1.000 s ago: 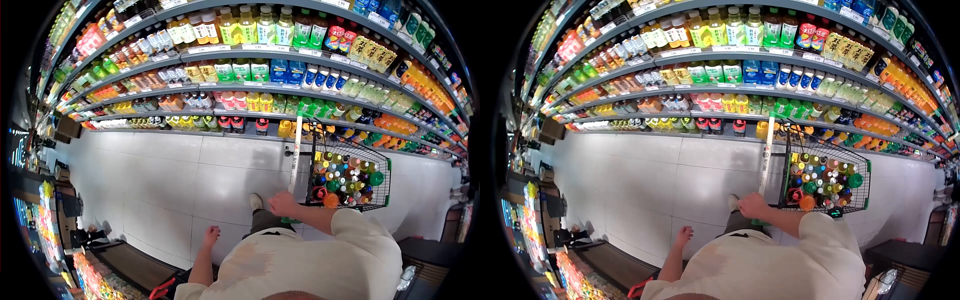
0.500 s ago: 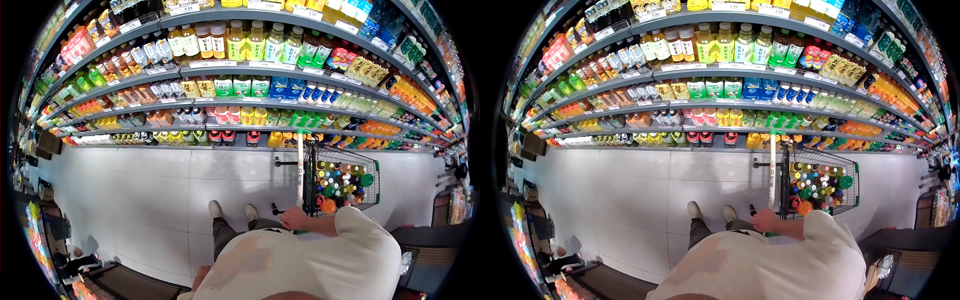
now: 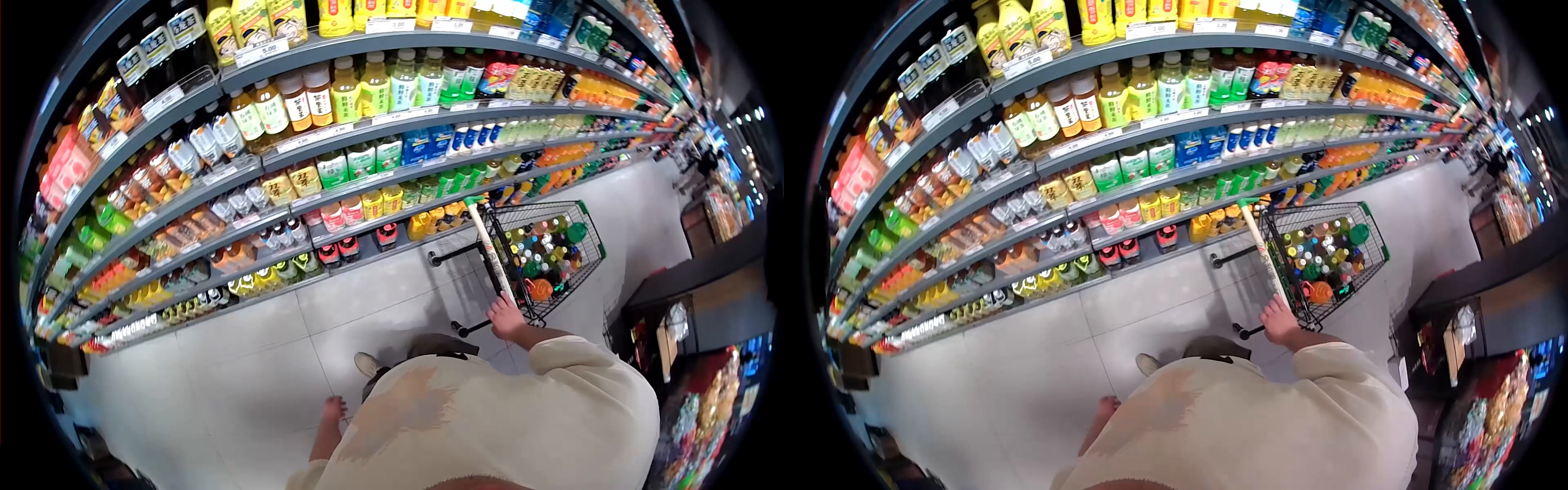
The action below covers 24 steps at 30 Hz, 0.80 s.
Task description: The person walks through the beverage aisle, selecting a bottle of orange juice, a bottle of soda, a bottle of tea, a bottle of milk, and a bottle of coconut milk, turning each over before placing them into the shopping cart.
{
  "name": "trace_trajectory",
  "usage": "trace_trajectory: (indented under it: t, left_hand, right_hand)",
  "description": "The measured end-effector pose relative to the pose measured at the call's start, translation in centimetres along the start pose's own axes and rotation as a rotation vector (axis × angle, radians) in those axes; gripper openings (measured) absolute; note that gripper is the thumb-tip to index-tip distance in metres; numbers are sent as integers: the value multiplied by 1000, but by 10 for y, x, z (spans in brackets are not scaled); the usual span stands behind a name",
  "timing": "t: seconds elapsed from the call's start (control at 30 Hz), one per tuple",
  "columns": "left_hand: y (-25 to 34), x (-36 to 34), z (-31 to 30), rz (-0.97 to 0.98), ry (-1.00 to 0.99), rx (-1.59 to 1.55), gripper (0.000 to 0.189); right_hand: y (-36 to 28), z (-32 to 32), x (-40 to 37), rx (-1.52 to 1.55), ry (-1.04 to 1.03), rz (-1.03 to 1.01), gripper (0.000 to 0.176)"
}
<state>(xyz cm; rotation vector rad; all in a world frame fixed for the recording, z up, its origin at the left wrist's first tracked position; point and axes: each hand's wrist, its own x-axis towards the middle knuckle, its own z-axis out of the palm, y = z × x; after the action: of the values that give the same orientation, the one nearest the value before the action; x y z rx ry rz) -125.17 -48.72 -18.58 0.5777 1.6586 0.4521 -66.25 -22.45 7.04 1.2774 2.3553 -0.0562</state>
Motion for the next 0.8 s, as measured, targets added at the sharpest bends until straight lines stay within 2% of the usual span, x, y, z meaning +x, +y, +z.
trace_trajectory:
  t: [0.03,0.07,0.13,0.17,0.2,0.27,0.3,0.37,0.4,0.47,0.5,0.53,0.6,0.67,0.73,0.8]
  left_hand:
    - [39,12,-9,-215,92,-295,30]
    - [65,21,-19,-208,76,-278,30]
    - [113,36,-32,-35,82,-173,32]
    - [133,39,-35,-26,71,-163,32]
    - [152,41,-36,-20,49,-130,31]
    - [173,48,-37,-7,28,-91,30]
    - [177,51,-36,-20,-2,-51,30]
    - [176,58,-31,-58,-40,26,29]
    - [169,63,-28,-77,-47,42,27]
    - [139,83,-37,209,-206,454,27]
    - [132,86,-40,296,-257,626,28]
    - [128,86,-41,292,-287,764,29]
    - [129,84,-47,242,-327,933,32]
    - [140,88,-48,231,-330,1045,35]
    - [157,97,-48,265,-320,1184,38]
    - [175,110,-44,374,-328,1430,41]
  right_hand:
    - [-6,-2,3,27,11,48,33]
    - [-15,-1,7,31,8,71,33]
    - [-28,2,23,162,-50,283,30]
    - [-39,3,31,293,-12,404,29]
    - [-48,4,41,295,-8,419,29]
    - [-56,13,69,848,53,842,28]
    - [-52,15,82,853,60,847,28]
    - [-42,16,103,1183,95,592,24]
    - [-34,10,114,1191,97,595,24]
    - [-5,-22,146,1573,85,142,25]
    - [13,-42,164,1542,196,93,25]
    - [33,-60,183,1512,303,46,25]
    - [87,-87,222,1507,411,55,28]
    - [148,-112,262,1469,445,160,37]
    - [201,-126,306,1233,572,393,52]
    - [241,-154,333,1269,621,409,63]
